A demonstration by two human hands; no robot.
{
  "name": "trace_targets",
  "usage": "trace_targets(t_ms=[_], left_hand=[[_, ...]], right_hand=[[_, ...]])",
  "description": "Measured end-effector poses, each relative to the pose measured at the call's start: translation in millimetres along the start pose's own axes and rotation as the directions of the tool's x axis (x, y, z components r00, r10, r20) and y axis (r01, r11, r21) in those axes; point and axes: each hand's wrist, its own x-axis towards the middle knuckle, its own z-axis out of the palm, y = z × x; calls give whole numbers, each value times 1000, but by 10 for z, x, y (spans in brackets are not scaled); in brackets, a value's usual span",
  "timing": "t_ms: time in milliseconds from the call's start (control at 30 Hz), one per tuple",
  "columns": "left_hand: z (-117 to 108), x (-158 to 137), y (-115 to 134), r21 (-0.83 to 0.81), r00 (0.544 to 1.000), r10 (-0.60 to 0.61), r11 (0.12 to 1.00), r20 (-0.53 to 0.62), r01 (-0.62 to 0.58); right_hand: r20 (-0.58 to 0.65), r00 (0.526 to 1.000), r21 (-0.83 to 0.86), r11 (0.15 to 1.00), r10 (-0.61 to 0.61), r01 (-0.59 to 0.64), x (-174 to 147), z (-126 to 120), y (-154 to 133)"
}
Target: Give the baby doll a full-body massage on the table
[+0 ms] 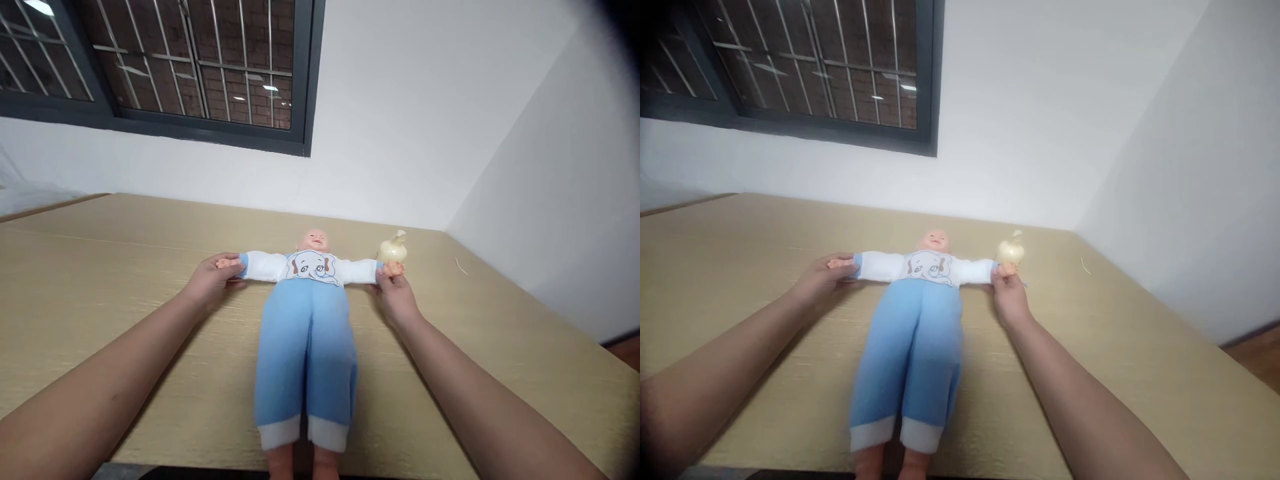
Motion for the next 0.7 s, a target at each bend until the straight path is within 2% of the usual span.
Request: trace_targets(t_ms=[67,100,167,200,233,300,400,467,533,567,633,700], left_hand=[[-83,19,17,234,999,34,972,-7,-31],[-113,25,22,401,997,72,913,17,-72],[-148,25,24,683,982,141,706,127,-190],[-151,18,22,764,970,154,599,186,-242],[-143,5,21,812,960,150,513,234,-278],[-100,-37,27,859,949,124,402,291,-316],[15,-143,63,879,927,183,303,327,-370],[108,-242,88,862,888,267,253,375,-440],[210,-369,101,800,818,295,216,494,-560],[263,-441,103,745,766,287,203,575,-635],[365,-589,98,613,640,271,185,719,-768],[447,-718,87,489,511,264,150,818,-860]], right_hand=[[-35,996,70,994,85,-82,-6,8,-22],[-47,993,89,991,104,-99,-10,13,-33],[-63,993,101,990,102,-95,-15,17,-52],[-65,993,103,991,98,-91,-14,16,-57],[-67,993,105,990,96,-89,-12,13,-60],[-67,992,114,989,102,-94,-4,3,-58],[-75,990,137,984,122,-111,8,-12,-43],[-79,988,155,981,131,-117,14,-18,-25],[-81,988,163,980,128,-114,19,-23,3],[-80,990,152,983,118,-105,21,-27,21],[-72,997,53,998,42,-38,26,-37,59],[-44,996,-95,993,-75,70,28,-56,94]])
